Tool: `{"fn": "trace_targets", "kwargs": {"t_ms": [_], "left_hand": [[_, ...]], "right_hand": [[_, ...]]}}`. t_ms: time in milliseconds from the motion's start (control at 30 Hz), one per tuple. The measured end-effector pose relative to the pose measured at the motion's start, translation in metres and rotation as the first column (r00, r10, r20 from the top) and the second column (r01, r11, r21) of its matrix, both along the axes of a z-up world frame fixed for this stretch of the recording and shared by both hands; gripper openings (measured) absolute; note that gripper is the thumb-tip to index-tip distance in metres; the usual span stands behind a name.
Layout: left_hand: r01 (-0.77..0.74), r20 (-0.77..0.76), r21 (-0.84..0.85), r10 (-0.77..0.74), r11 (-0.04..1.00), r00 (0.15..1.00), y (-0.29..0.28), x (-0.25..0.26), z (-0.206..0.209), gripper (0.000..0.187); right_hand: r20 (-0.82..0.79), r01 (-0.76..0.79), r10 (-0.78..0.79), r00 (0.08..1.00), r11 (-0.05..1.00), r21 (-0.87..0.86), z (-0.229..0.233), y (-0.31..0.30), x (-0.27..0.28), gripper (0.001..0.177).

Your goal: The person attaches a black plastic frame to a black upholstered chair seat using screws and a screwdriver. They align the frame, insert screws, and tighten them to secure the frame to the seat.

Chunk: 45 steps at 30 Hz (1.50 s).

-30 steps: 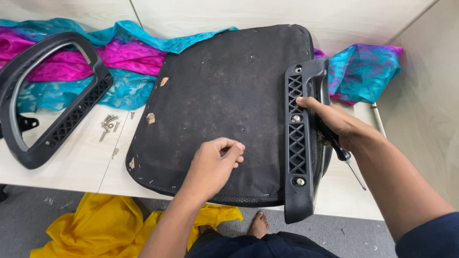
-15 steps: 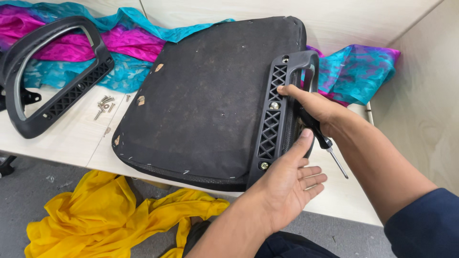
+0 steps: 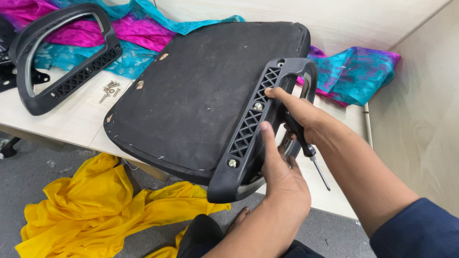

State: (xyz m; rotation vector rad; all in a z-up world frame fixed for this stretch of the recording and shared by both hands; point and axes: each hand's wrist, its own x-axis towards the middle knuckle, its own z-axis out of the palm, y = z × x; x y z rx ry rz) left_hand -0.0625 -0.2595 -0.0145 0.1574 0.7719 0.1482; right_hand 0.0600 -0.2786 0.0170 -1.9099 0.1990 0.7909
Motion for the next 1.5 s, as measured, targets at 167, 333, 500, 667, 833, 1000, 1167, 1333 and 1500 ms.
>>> {"fn": "trace_targets", "kwargs": {"t_ms": [167,333,500,667,833,1000,1167,1333,1500], "left_hand": [[-0.152,-0.091,-0.035,0.148,0.988,0.985,0.024,-0.026,0.013,0.115],[-0.228,-0.283,-0.053,0.205,0.972,0.937,0.050,-0.045,0.037,0.113],[-0.234,-0.359,-0.029,0.209,0.972,0.910,0.075,-0.076,0.055,0.090],[-0.292,-0.265,-0.020,0.276,0.956,0.924,0.094,-0.100,0.056,0.074],[-0.403,-0.282,0.008,0.389,0.915,0.877,0.109,-0.116,0.047,0.064],[-0.365,-0.315,0.054,0.363,0.929,0.877,0.124,-0.125,0.050,0.059],[-0.348,-0.366,0.128,0.370,0.929,0.854,0.128,-0.128,0.062,0.057],[-0.482,-0.366,0.126,0.492,0.867,0.790,0.122,-0.118,0.070,0.056],[-0.635,-0.357,0.196,0.658,0.747,0.663,0.116,-0.104,0.065,0.056]], "right_hand": [[0.009,0.083,-0.083,0.996,0.996,0.021,0.001,0.013,-0.032,0.054],[0.010,0.126,-0.126,0.992,0.992,0.026,0.001,0.026,-0.062,0.057],[0.008,0.138,-0.138,0.990,0.989,0.058,0.000,0.041,-0.093,0.057],[0.025,0.098,-0.100,0.995,0.994,0.055,0.003,0.048,-0.124,0.067],[0.000,-0.093,0.093,0.996,0.994,-0.062,0.005,0.047,-0.137,0.085],[0.076,-0.240,0.281,0.957,0.909,-0.340,0.028,0.010,-0.100,0.089],[0.273,-0.101,0.225,0.935,0.909,-0.404,0.049,-0.031,-0.023,0.079],[0.347,-0.107,0.316,0.883,0.856,-0.505,0.028,-0.030,0.078,0.087],[0.213,-0.258,0.446,0.869,0.777,-0.574,-0.013,-0.012,0.165,0.098]]}}
